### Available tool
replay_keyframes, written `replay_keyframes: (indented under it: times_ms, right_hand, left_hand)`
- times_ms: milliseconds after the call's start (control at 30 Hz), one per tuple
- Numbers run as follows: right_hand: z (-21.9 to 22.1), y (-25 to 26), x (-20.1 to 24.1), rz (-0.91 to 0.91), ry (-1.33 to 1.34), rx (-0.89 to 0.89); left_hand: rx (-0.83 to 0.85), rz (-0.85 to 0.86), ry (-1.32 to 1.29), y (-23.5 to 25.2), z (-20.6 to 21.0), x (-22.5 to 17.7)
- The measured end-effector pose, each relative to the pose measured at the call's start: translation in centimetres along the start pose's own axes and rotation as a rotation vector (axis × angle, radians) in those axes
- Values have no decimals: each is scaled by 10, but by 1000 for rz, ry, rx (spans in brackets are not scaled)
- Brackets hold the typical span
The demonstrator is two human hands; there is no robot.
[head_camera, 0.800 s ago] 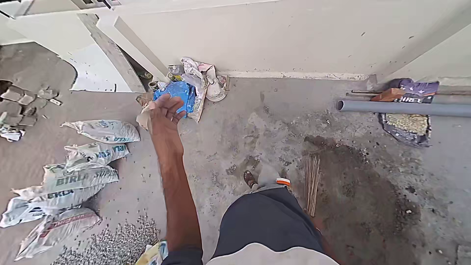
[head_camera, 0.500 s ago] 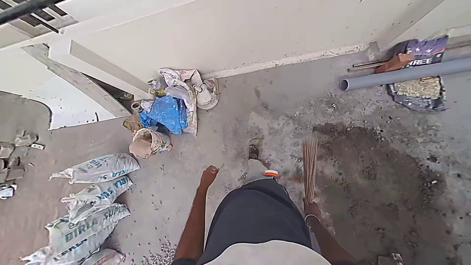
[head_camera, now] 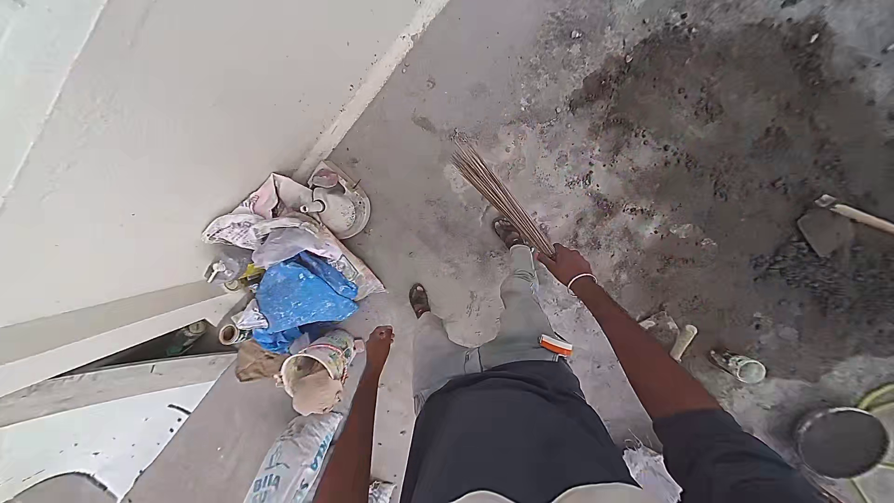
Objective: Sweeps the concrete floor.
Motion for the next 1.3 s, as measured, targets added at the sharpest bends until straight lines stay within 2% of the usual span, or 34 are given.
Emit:
replay_keyframes:
  times_ms: [100,200,300,433,533,600,700,833,967,1133,1200,1300]
  right_hand:
    - [98,-22,25,47,-72,162]
    - [209,14,60,15,-132,282]
    - [349,62,96,-121,-218,368]
    - [505,150,164,-303,-214,408]
    - [559,231,181,-374,-219,431]
    - [586,258,153,-296,-175,449]
    - [584,315,74,-81,-101,289]
    - [554,320,-59,280,16,131]
    - [497,319,-179,498,91,-5]
    - [443,313,-267,649,146,-75]
    - [431,305,-288,738,259,-115]
    - [416,282,-292,806,436,-208]
  left_hand:
    - [162,90,280,43,-6,2]
    - [92,179,190,67,16,11]
    - [130,199,74,80,70,71]
    - [390,33,377,125,165,163]
    - [581,-47,638,167,251,213]
    - [720,-86,797,166,292,238]
    - [834,-26,893,167,339,217]
    - [784,41,881,158,347,206]
    - [728,92,904,161,357,203]
    - [750,123,930,152,373,198]
    - [764,131,932,147,380,192]
    - [783,170,871,142,385,185]
Point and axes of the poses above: each hand's wrist, its own y-axis towards the middle knuckle, its own z-axis out of the palm, x = y × z, the point moved 3 cm from there along y, towards the middle knuckle, and after that the axes turned 14 degrees about -y, right-handed, at the moved point
